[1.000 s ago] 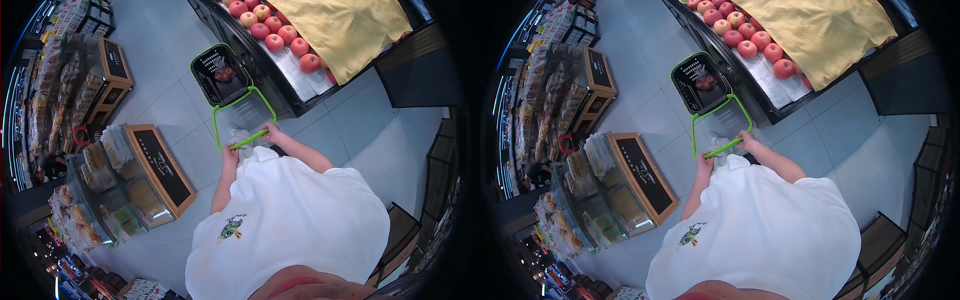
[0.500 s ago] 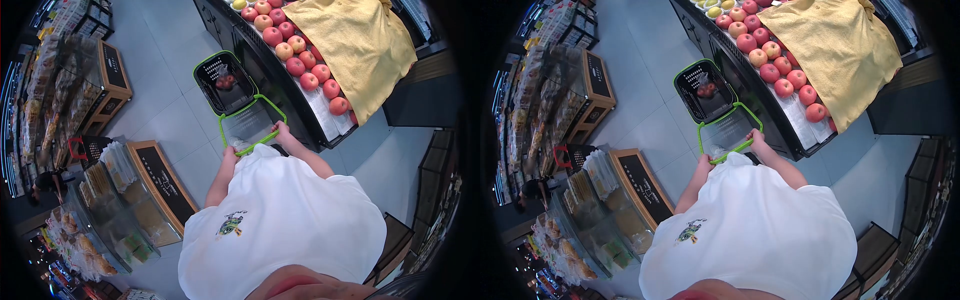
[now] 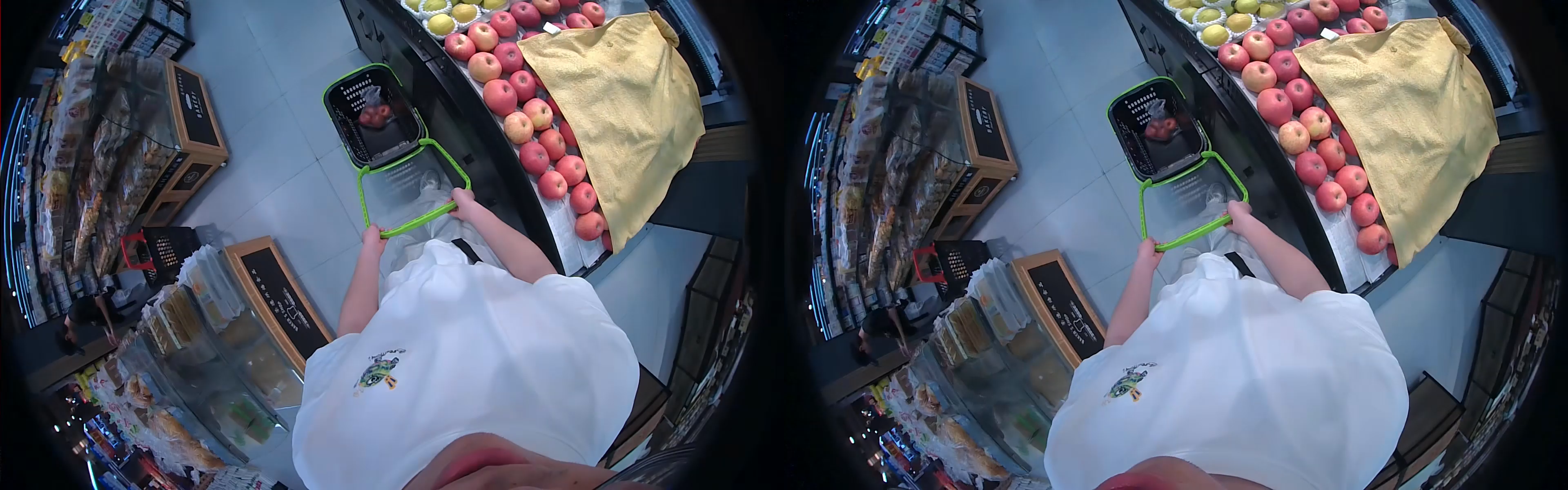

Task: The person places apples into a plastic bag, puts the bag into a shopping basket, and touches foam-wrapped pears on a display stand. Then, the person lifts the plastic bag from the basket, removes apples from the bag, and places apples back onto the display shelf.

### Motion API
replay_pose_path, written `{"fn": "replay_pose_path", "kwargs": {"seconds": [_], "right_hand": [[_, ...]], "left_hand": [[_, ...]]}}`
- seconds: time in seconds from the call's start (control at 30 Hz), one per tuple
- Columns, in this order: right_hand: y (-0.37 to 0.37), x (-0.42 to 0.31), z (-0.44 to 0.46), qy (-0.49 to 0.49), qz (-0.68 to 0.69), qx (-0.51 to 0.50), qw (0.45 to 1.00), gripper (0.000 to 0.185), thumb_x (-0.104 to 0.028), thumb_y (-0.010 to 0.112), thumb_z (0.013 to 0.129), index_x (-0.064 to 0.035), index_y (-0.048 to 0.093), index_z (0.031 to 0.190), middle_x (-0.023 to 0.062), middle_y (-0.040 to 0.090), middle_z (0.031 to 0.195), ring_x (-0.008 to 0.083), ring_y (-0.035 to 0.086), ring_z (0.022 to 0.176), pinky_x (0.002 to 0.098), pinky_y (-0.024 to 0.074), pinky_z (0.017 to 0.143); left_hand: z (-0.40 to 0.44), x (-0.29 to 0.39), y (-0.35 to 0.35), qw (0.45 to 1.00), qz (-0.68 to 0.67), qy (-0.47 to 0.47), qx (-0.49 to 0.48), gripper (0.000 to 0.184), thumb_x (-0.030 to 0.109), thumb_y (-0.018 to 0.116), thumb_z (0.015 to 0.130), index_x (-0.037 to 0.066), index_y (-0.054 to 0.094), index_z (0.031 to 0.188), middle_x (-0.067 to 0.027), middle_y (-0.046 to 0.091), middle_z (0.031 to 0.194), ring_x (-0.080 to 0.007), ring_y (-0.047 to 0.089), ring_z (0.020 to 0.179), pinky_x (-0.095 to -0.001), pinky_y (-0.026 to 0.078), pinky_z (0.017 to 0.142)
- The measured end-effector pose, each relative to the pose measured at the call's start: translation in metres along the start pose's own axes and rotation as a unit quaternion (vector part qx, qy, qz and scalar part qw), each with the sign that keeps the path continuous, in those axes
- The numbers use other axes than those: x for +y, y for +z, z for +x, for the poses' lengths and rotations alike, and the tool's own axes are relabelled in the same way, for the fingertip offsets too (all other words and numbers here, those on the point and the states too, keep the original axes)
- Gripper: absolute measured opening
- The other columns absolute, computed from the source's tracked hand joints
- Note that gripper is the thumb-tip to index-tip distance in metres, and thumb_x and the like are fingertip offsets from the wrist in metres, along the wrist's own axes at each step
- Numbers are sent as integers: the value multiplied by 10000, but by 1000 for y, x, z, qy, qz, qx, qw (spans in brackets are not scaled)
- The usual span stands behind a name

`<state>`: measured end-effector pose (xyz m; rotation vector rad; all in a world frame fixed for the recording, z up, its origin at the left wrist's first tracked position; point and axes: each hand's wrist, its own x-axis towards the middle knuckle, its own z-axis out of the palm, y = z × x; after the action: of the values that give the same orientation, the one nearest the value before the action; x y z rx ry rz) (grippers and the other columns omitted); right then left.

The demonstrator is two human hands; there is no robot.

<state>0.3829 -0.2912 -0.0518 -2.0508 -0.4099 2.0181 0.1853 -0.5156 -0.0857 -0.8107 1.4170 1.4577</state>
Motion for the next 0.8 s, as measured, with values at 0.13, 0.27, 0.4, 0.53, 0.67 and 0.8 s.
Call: {"fn": "replay_pose_path", "kwargs": {"seconds": [0.13, 0.27, 0.4, 0.53, 0.67, 0.8], "right_hand": [[42, -38, 21, -33, 19, 68, 997, 242, 2, 511, 857, -31, 498, 1096, 150, 556, 882, 251, 594, 706, 430, 550, 660], [79, -89, 21, -78, -38, 44, 995, 289, -27, 550, 859, 18, 488, 1137, 184, 598, 967, 284, 656, 779, 455, 587, 654], [136, -115, 26, -186, -242, 90, 948, 555, -89, 649, 847, 96, 338, 1267, 262, 617, 1117, 362, 714, 906, 491, 635, 660], [178, -155, 19, -153, -241, 29, 958, 714, -98, 681, 836, 73, 206, 1340, 271, 596, 1169, 369, 725, 893, 482, 641, 634], [214, -201, -8, -91, -190, -38, 977, 671, -121, 649, 847, 2, 224, 1351, 247, 562, 1226, 340, 705, 965, 459, 623, 678], [234, -225, 3, -67, -152, -64, 984, 708, -158, 653, 849, -57, 204, 1388, 216, 561, 1240, 313, 680, 996, 443, 602, 743]], "left_hand": [[12, 30, 30, 999, -15, -2, -30, 41, 9, 450, 994, 30, 454, 1028, -91, 479, 823, -234, 496, 715, -521, 548, 895], [30, 66, 70, 998, -50, -20, -17, 33, 10, 444, 993, 34, 456, 1013, -88, 477, 818, -233, 481, 711, -519, 527, 885], [48, 120, 83, 998, -63, -12, -1, 27, 7, 453, 975, 25, 459, 994, -113, 489, 866, -260, 507, 776, -485, 515, 896], [165, 144, 54, 994, -43, -2, -97, 54, 48, 429, 995, 22, 476, 992, -119, 480, 909, -264, 513, 806, -474, 539, 896], [190, 177, 69, 997, -17, 3, -69, 75, 65, 432, 998, 30, 464, 940, -120, 481, 905, -264, 516, 812, -433, 541, 836], [169, 212, 102, 998, -38, 24, -34, 43, 50, 425, 977, 26, 449, 949, -124, 472, 914, -267, 515, 806, -426, 541, 777]]}}
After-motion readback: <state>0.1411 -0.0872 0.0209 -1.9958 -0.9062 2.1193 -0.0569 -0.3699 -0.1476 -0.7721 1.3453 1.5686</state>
